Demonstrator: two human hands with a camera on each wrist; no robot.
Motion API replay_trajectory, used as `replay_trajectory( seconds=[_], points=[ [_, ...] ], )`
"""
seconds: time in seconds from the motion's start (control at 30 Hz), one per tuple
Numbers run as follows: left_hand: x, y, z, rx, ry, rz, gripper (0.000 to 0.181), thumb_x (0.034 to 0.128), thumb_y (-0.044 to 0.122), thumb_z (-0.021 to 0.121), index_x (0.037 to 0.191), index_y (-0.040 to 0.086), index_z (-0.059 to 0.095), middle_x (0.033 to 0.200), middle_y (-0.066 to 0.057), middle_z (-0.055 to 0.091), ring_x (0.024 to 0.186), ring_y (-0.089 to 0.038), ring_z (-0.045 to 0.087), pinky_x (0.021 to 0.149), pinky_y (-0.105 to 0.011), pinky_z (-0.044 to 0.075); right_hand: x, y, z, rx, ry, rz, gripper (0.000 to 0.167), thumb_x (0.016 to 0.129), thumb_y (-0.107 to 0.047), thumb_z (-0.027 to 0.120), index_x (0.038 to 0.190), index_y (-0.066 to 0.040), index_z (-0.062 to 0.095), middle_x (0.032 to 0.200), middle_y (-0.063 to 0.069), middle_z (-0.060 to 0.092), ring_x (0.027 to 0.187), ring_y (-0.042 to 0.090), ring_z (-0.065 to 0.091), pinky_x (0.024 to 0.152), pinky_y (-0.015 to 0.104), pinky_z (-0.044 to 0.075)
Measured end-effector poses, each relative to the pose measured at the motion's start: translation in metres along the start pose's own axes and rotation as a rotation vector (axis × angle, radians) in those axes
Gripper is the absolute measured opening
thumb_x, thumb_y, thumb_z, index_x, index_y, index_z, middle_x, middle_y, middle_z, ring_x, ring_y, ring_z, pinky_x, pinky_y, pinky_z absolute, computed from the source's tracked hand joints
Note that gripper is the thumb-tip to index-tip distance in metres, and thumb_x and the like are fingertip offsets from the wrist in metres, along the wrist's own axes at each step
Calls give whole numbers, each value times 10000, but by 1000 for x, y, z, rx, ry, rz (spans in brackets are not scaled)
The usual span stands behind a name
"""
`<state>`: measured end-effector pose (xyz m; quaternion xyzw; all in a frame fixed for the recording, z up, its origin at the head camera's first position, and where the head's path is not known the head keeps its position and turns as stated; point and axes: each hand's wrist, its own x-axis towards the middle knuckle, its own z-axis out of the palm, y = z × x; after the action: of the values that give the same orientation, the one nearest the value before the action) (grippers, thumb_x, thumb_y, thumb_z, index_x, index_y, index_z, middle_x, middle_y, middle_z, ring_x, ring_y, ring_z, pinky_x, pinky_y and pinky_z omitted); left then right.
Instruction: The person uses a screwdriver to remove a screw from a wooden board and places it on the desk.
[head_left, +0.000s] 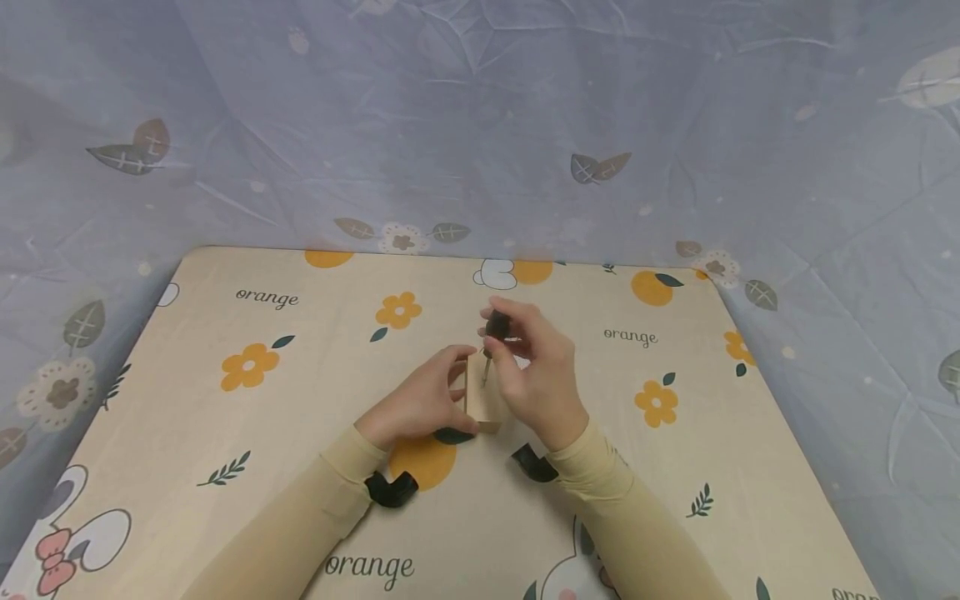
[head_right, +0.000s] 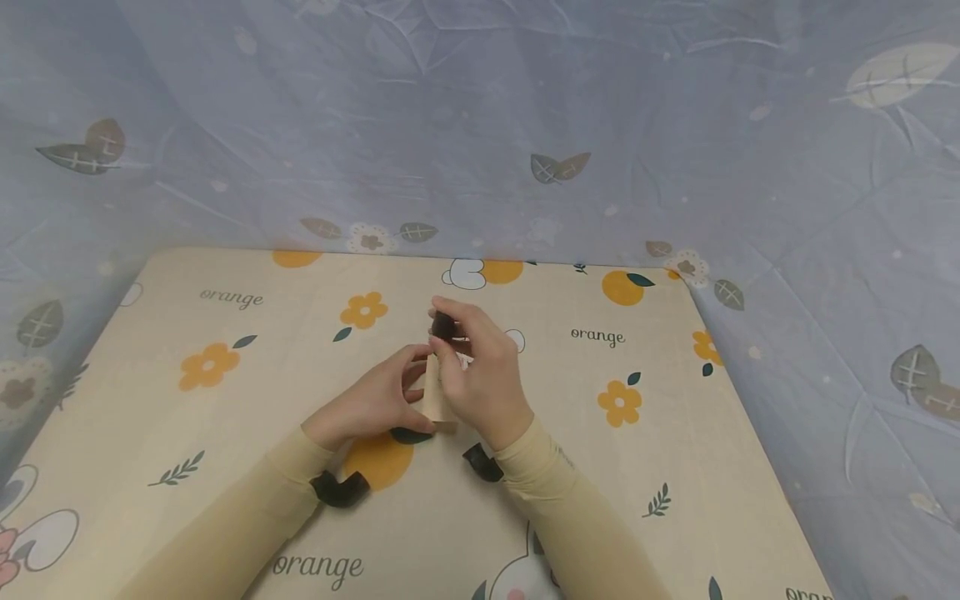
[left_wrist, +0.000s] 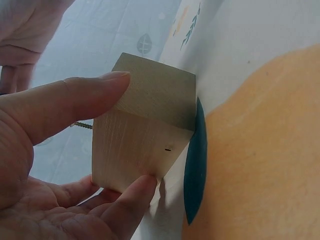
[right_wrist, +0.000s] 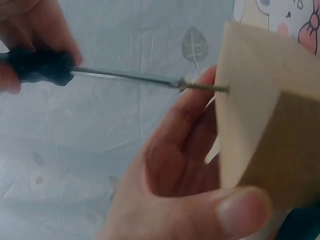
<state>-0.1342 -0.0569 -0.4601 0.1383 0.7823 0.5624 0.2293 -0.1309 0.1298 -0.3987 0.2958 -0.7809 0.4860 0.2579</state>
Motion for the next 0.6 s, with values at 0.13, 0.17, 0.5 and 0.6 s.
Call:
replay_trajectory(
  seconds=[0.13, 0.17, 0.5, 0.6],
  points=[
    [0, -1, 0, 7, 2, -3, 1080, 732, -12, 949, 1626, 150, 365, 1731, -58, 358, 1609, -310, 398, 1178, -464, 539, 0, 3, -1, -55, 10, -23, 532, 875, -22, 875, 1359, -47, 655, 1177, 146, 719, 941, 247, 734, 780, 383, 714],
    [1, -2, 0, 12, 4, -7, 1079, 732, -7, 951, 1624, 164, 370, 1731, -49, 357, 1608, -304, 400, 1176, -461, 541, 1, 4, 0, -64, 19, -31, 545, 857, -36, 897, 1349, -49, 663, 1164, 148, 701, 940, 246, 714, 769, 389, 714],
    [2, -4, 0, 4, 1, 2, 1064, 729, -18, 950, 1611, 135, 375, 1715, -58, 381, 1606, -298, 403, 1172, -447, 548, 1, 5, 1, -94, 102, -93, 450, 832, 34, 888, 1242, -5, 706, 973, 145, 681, 805, 251, 740, 618, 312, 674],
    [2, -3, 0, -4, 2, -8, 1066, 724, -20, 950, 1608, 149, 378, 1713, -55, 387, 1595, -306, 420, 1166, -450, 556, 0, 3, 1, -114, 101, -91, 456, 834, 40, 884, 1253, -9, 712, 957, 139, 697, 799, 250, 747, 635, 266, 668]
  ],
)
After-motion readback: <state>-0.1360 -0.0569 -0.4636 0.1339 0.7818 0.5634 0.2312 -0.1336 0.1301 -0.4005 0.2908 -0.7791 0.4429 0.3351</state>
